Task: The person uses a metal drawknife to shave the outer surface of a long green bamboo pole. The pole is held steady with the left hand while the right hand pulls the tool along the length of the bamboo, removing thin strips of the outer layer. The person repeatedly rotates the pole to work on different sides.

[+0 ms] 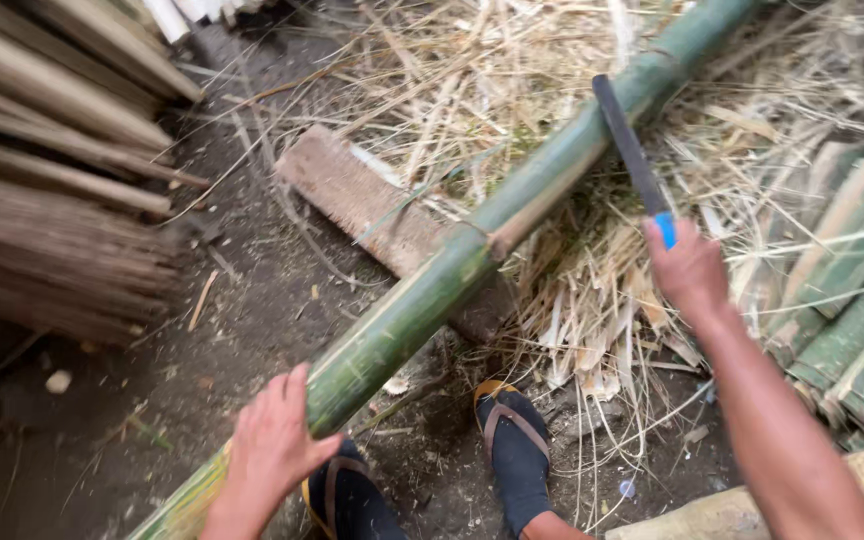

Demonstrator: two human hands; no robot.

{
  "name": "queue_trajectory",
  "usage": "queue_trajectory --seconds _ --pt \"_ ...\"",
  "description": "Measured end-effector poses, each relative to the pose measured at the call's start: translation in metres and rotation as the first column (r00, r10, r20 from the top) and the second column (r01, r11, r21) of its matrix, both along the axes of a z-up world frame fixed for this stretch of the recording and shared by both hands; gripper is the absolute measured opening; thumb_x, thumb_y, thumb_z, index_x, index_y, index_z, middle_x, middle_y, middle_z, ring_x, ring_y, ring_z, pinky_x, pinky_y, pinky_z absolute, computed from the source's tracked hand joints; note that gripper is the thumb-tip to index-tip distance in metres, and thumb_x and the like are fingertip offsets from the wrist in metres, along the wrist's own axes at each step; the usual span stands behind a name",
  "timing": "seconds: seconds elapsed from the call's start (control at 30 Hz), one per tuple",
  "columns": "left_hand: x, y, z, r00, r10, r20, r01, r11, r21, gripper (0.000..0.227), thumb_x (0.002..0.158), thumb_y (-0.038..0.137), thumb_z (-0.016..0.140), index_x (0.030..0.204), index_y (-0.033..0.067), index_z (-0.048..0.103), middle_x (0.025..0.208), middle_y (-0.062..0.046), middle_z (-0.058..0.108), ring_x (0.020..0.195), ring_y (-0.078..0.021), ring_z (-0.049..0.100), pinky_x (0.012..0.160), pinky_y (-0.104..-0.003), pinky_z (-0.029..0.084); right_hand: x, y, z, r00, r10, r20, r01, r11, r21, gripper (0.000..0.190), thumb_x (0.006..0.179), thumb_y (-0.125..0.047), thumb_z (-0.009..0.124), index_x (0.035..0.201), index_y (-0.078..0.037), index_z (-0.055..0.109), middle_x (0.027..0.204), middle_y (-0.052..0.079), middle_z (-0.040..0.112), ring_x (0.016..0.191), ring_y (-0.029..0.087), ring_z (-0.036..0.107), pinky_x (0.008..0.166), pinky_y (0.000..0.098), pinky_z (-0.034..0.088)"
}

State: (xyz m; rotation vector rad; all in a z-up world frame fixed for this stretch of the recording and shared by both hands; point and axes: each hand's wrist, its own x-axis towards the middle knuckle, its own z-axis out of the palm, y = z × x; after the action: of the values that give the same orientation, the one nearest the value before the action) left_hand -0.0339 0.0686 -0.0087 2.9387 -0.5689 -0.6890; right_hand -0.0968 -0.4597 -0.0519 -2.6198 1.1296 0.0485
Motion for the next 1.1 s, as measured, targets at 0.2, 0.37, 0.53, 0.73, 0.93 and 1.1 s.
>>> queue_trajectory --seconds 0.2,0.37,0.53,0.73,0.93,1.1 --pt "-0.001 -0.011 0.011 0.991 0.070 -0.117 -0.064 0.996 0.061 0.107 0.060 0.044 0.091 0.147 0.0099 0.040 0.119 -0.014 0.062 0.108 -0.0304 0.064 0.096 -0.042 0.053 -0.015 0.174 0.015 0.899 0.434 -0.056 -0.384 0.844 0.373 0.053 0.096 -0.064 0.044 0.103 -0.012 0.049 0.065 0.011 0.066 0.056 0.026 0.070 0.049 0.0419 0.058" --pt "-0.024 -0.013 0.004 0.997 -0.008 0.077 0.009 1.000 -0.017 0.102 0.058 0.047 0.092 0.138 0.0042 0.046 0.115 -0.014 0.064 0.099 -0.0316 0.065 0.085 -0.045 0.053 -0.020 0.193 0.015 0.647 0.753 -0.118 -0.712 0.653 0.257 0.065 0.090 -0.069 0.045 0.109 -0.007 0.052 0.078 0.013 0.070 0.063 0.032 0.071 0.053 0.0477 0.059" --pt "-0.032 -0.005 0.008 0.987 0.004 0.162 0.011 0.995 -0.096 0.100 0.056 0.042 0.092 0.137 0.0015 0.048 0.108 -0.015 0.064 0.095 -0.0325 0.065 0.084 -0.045 0.053 0.012 0.099 0.034 0.978 0.158 -0.133 -0.117 0.955 0.273 0.061 0.105 -0.064 0.035 0.101 -0.008 0.059 0.072 0.018 0.071 0.066 0.033 0.072 0.062 0.0497 0.057" --pt "-0.026 -0.007 0.004 0.994 -0.029 0.109 0.035 0.998 -0.052 0.099 0.058 0.044 0.090 0.137 0.0015 0.047 0.107 -0.014 0.064 0.095 -0.0312 0.066 0.083 -0.042 0.053 -0.048 0.183 0.014 0.820 0.561 -0.111 -0.485 0.785 0.384 0.054 0.090 -0.066 0.050 0.100 -0.013 0.057 0.074 0.014 0.072 0.071 0.033 0.075 0.066 0.0484 0.059" --pt "-0.028 -0.010 0.005 0.996 -0.020 0.092 0.027 0.997 -0.075 0.100 0.057 0.042 0.090 0.139 0.0022 0.048 0.107 -0.014 0.065 0.096 -0.0325 0.066 0.084 -0.043 0.053 -0.007 0.111 -0.013 0.910 0.411 -0.062 -0.395 0.902 0.173 0.051 0.099 -0.061 0.049 0.103 -0.010 0.058 0.070 0.017 0.069 0.067 0.036 0.070 0.058 0.0492 0.057" --pt "-0.008 -0.014 0.013 0.999 0.018 -0.031 -0.018 1.000 -0.014 0.109 0.056 0.043 0.092 0.144 0.0009 0.042 0.114 -0.015 0.062 0.099 -0.0319 0.064 0.089 -0.042 0.053 -0.004 0.130 0.001 0.963 0.270 -0.008 -0.230 0.836 0.498 0.048 0.097 -0.060 0.042 0.095 -0.012 0.053 0.064 0.005 0.066 0.050 0.023 0.069 0.045 0.0453 0.061"
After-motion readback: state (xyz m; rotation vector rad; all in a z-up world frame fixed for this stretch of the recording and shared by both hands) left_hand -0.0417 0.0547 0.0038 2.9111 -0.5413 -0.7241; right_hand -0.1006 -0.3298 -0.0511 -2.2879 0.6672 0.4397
